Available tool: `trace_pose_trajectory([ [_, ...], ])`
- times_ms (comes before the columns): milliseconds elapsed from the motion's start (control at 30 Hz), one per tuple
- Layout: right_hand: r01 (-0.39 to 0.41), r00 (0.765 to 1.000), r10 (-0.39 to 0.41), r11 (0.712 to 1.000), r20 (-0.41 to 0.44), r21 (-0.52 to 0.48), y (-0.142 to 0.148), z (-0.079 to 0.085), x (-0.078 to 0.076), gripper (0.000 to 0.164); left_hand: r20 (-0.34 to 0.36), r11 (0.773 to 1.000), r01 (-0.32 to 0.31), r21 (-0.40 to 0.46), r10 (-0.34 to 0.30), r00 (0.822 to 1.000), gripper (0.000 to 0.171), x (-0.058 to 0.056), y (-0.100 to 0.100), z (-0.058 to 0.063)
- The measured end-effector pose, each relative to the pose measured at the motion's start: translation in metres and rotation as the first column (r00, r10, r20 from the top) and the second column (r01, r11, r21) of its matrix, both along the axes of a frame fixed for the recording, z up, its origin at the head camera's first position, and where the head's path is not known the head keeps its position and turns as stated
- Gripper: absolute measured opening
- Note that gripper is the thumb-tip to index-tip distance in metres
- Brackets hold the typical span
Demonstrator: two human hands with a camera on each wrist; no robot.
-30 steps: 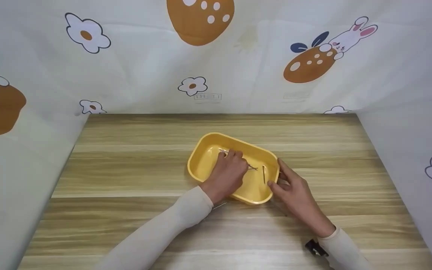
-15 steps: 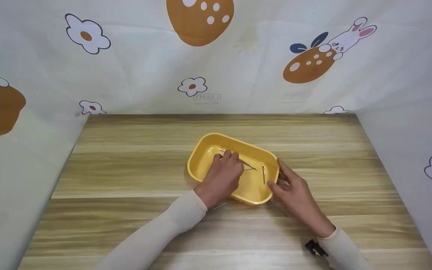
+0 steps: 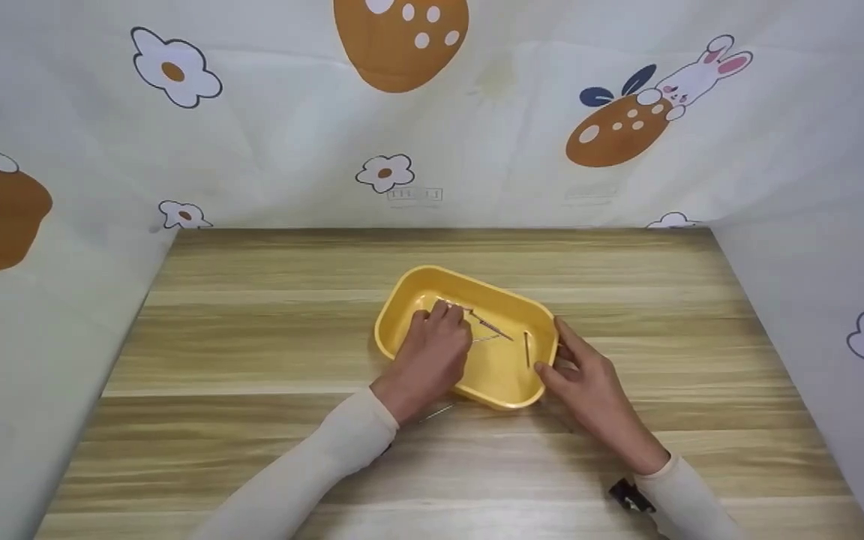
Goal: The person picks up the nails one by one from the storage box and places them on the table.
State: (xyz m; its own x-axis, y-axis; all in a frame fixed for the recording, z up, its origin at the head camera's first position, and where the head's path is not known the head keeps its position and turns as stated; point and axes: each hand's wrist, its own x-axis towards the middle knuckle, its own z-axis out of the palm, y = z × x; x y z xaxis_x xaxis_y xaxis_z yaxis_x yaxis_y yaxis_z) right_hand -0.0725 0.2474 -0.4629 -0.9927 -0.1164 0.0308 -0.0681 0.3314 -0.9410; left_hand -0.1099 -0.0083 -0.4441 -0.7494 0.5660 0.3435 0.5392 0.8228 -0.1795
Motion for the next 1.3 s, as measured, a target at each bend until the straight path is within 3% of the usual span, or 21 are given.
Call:
trace_pose_trajectory([
  [300,0.005,1.000,-0.005,1.000,0.001,0.001,0.000,0.000,0.000,0.081,0.025,0.999,0.002,0.038,-0.003,1.000,0.006,0.006,-0.009,0.006],
  [567,0.004,1.000,-0.004,1.000,0.009,-0.002,0.000,0.000,0.000,0.081,-0.014,0.999,0.005,0.038,-0.005,1.000,0.005,0.011,-0.015,0.009],
  [967,-0.019,1.000,0.019,1.000,0.007,-0.016,0.002,-0.001,0.000,0.081,0.046,0.988,0.015,0.153,-0.022,0.999,0.005,0.020,-0.031,0.013],
  [1300,-0.008,1.000,0.008,1.000,0.019,-0.001,0.002,-0.003,-0.002,0.083,0.031,0.982,0.013,0.191,-0.020,0.999,0.004,0.025,-0.041,0.012],
])
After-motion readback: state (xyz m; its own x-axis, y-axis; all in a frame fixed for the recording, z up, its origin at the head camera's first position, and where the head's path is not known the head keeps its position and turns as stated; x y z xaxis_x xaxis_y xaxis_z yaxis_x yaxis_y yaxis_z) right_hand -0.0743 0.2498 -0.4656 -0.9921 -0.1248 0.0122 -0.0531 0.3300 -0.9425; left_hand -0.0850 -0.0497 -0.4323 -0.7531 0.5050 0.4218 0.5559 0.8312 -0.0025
